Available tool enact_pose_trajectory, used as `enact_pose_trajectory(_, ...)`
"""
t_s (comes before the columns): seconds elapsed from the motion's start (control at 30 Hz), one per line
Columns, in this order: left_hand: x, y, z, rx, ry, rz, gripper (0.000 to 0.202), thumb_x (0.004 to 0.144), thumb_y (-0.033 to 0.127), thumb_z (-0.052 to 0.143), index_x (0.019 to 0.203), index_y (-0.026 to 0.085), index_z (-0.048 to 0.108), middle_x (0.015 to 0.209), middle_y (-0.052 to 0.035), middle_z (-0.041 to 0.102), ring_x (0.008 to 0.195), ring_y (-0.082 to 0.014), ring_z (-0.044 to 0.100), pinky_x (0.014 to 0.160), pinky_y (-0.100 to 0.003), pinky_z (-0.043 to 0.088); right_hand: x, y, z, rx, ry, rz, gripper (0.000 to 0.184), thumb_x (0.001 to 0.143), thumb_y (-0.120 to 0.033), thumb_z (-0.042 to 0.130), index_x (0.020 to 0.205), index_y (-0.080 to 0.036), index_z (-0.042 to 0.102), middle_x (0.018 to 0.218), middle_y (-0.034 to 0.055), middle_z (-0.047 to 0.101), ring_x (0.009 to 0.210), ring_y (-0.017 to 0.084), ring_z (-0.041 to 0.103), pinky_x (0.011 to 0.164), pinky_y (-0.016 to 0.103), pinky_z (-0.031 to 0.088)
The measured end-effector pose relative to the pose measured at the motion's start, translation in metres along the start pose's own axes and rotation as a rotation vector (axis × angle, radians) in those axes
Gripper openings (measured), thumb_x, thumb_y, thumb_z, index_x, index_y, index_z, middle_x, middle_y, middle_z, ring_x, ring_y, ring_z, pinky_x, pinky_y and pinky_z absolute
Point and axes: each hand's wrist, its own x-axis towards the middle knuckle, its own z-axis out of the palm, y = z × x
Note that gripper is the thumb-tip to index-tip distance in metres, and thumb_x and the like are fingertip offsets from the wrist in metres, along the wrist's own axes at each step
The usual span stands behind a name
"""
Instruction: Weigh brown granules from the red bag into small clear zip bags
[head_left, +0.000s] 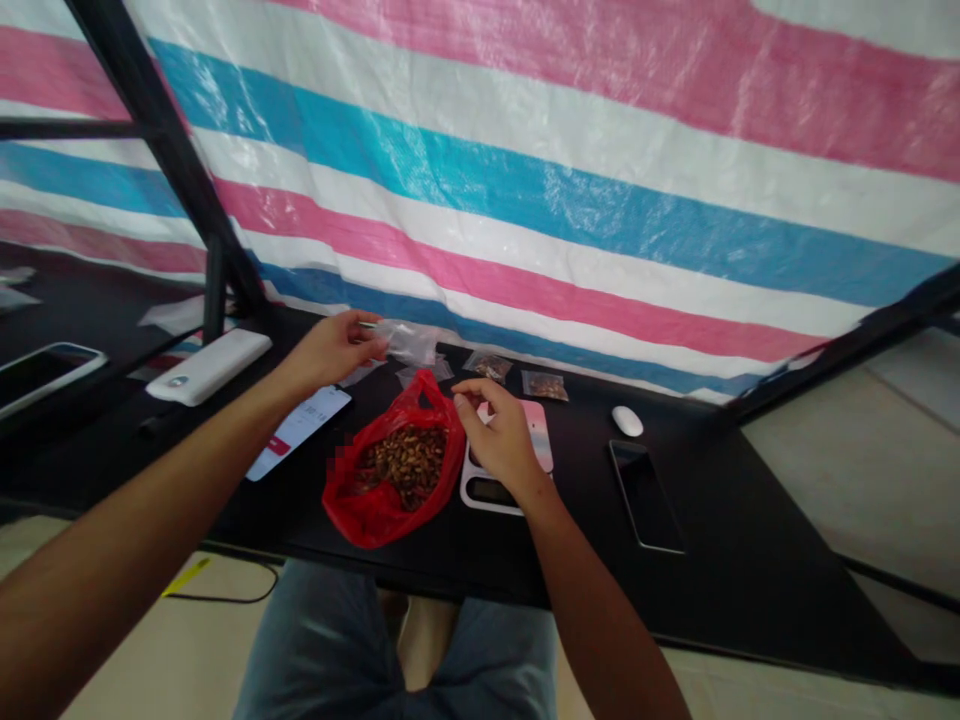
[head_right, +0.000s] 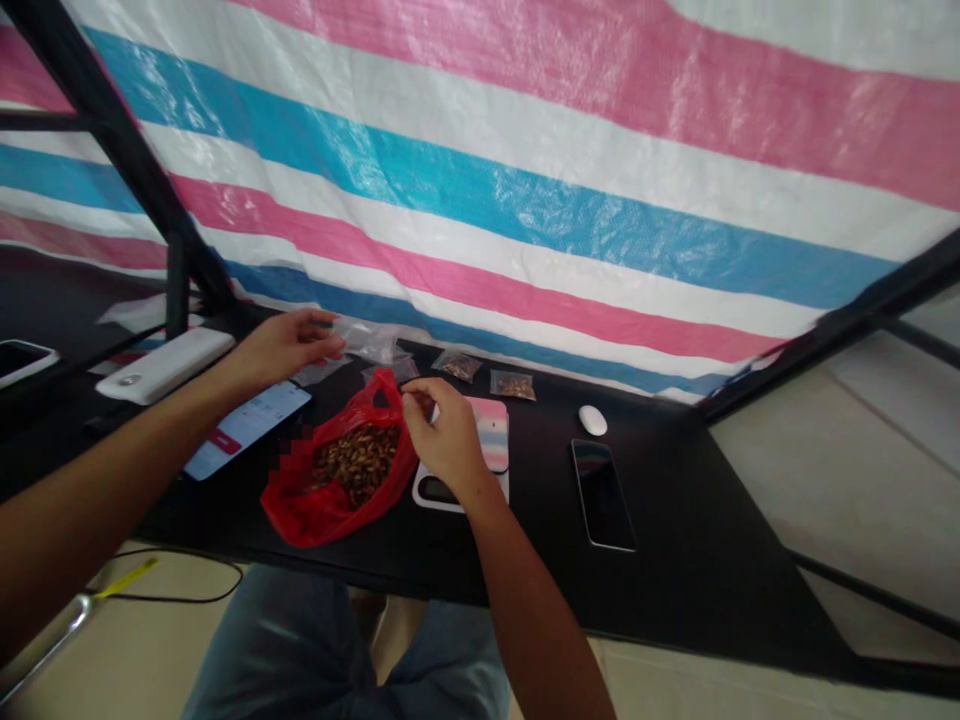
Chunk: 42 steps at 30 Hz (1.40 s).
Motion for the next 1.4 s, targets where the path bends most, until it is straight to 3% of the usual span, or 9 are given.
enact_pose_trajectory(0.1, 0.0, -0.009, 0.022, 0.115, 0.018, -0.077, 0.063, 0.09, 0.052, 0.066, 0.138, 0.011, 0.056, 0.123, -0.0194, 0.075, 0.098, -0.027, 0.077, 0.083, -0.036, 0.063, 0.0, 0.001, 0.0, -0.024, -0.011, -0.012, 0.014, 0.092, -0.025, 0.06, 0.097, -0.022, 0.073, 0.091, 0.004, 0.075, 0.08, 0.019, 0.065, 0.078, 0.032, 0.052)
enact_pose_trajectory(0.2, -0.013, -0.01, 0.029, 0.432, 0.029, 0.073, 0.058, 0.097, 0.057, 0.051, 0.128, 0.01, 0.065, 0.133, -0.0223, 0.071, 0.114, -0.0317, 0.072, 0.098, -0.041, 0.057, 0.0, 0.003, -0.001, -0.03, 0.01, -0.011, 0.013, 0.092, -0.024, 0.06, 0.096, -0.022, 0.072, 0.091, 0.0038, 0.075, 0.081, 0.019, 0.066, 0.078, 0.032, 0.052)
enact_pose_trajectory(0.37, -0.038, -0.004, 0.02, 0.642, -0.339, 0.054, 0.058, 0.095, 0.069, 0.046, 0.096, 0.018, 0.074, 0.095, -0.013, 0.079, 0.086, -0.0297, 0.076, 0.072, -0.035, 0.053, 0.0, -0.002, -0.005, -0.114, -0.045, -0.067, 0.012, 0.094, -0.024, 0.061, 0.097, -0.022, 0.073, 0.09, 0.0047, 0.074, 0.079, 0.019, 0.065, 0.077, 0.034, 0.049)
enact_pose_trajectory(0.47, -0.041, -0.003, 0.02, 0.628, -0.492, 0.117, 0.04, 0.095, 0.052, 0.049, 0.093, 0.02, 0.073, 0.089, -0.0098, 0.08, 0.08, -0.0261, 0.074, 0.069, -0.032, 0.051, -0.003, -0.007, -0.007, -0.245, -0.251, -0.212, 0.012, 0.096, -0.026, 0.063, 0.097, -0.021, 0.074, 0.09, 0.0065, 0.076, 0.081, 0.021, 0.065, 0.078, 0.036, 0.047)
enact_pose_trajectory(0.83, -0.038, 0.02, 0.007, 0.65, -0.229, 0.098, 0.04, 0.098, 0.039, 0.04, 0.114, 0.018, 0.071, 0.109, -0.012, 0.079, 0.099, -0.0271, 0.075, 0.086, -0.035, 0.055, -0.007, -0.02, -0.011, -0.327, -0.426, -0.333, 0.015, 0.096, -0.027, 0.066, 0.088, -0.021, 0.077, 0.084, 0.006, 0.08, 0.08, 0.022, 0.064, 0.076, 0.038, 0.041)
enact_pose_trajectory(1.03, -0.042, 0.005, 0.019, 0.687, -0.114, 0.244, 0.076, 0.091, 0.05, 0.06, 0.153, 0.009, 0.046, 0.149, -0.0236, 0.06, 0.134, -0.0362, 0.062, 0.114, -0.045, 0.048, -0.02, -0.032, 0.005, -0.347, -0.629, -0.376, 0.045, 0.087, -0.06, 0.078, 0.103, -0.018, 0.078, 0.097, 0.006, 0.08, 0.096, 0.023, 0.07, 0.088, 0.037, 0.041)
enact_pose_trajectory(1.17, -0.029, -0.001, 0.024, 0.635, -0.154, 0.279, 0.085, 0.089, 0.043, 0.064, 0.162, 0.011, 0.034, 0.15, -0.0227, 0.061, 0.136, -0.0344, 0.062, 0.113, -0.043, 0.048, -0.027, -0.035, 0.018, -0.397, -0.787, -0.373, 0.024, 0.095, -0.035, 0.073, 0.109, -0.016, 0.077, 0.103, 0.0074, 0.082, 0.097, 0.021, 0.071, 0.089, 0.034, 0.04)
enact_pose_trajectory(1.3, -0.02, 0.006, 0.028, 0.681, -0.236, 0.242, 0.044, 0.093, 0.034, 0.054, 0.132, 0.017, 0.066, 0.114, -0.0143, 0.079, 0.105, -0.0299, 0.075, 0.092, -0.036, 0.055, -0.028, -0.04, 0.014, -0.309, -0.877, -0.315, 0.019, 0.091, -0.013, 0.066, 0.106, -0.019, 0.076, 0.107, 0.0042, 0.082, 0.099, 0.018, 0.072, 0.087, 0.03, 0.04)
enact_pose_trajectory(1.4, -0.018, 0.009, 0.03, 0.676, -0.205, 0.203, 0.033, 0.096, 0.035, 0.045, 0.095, 0.017, 0.072, 0.098, -0.0132, 0.079, 0.089, -0.0273, 0.074, 0.082, -0.034, 0.054, -0.025, -0.044, 0.006, -0.223, -0.874, -0.258, 0.013, 0.092, -0.026, 0.072, 0.103, -0.019, 0.075, 0.106, 0.0032, 0.081, 0.098, 0.018, 0.072, 0.087, 0.029, 0.041)
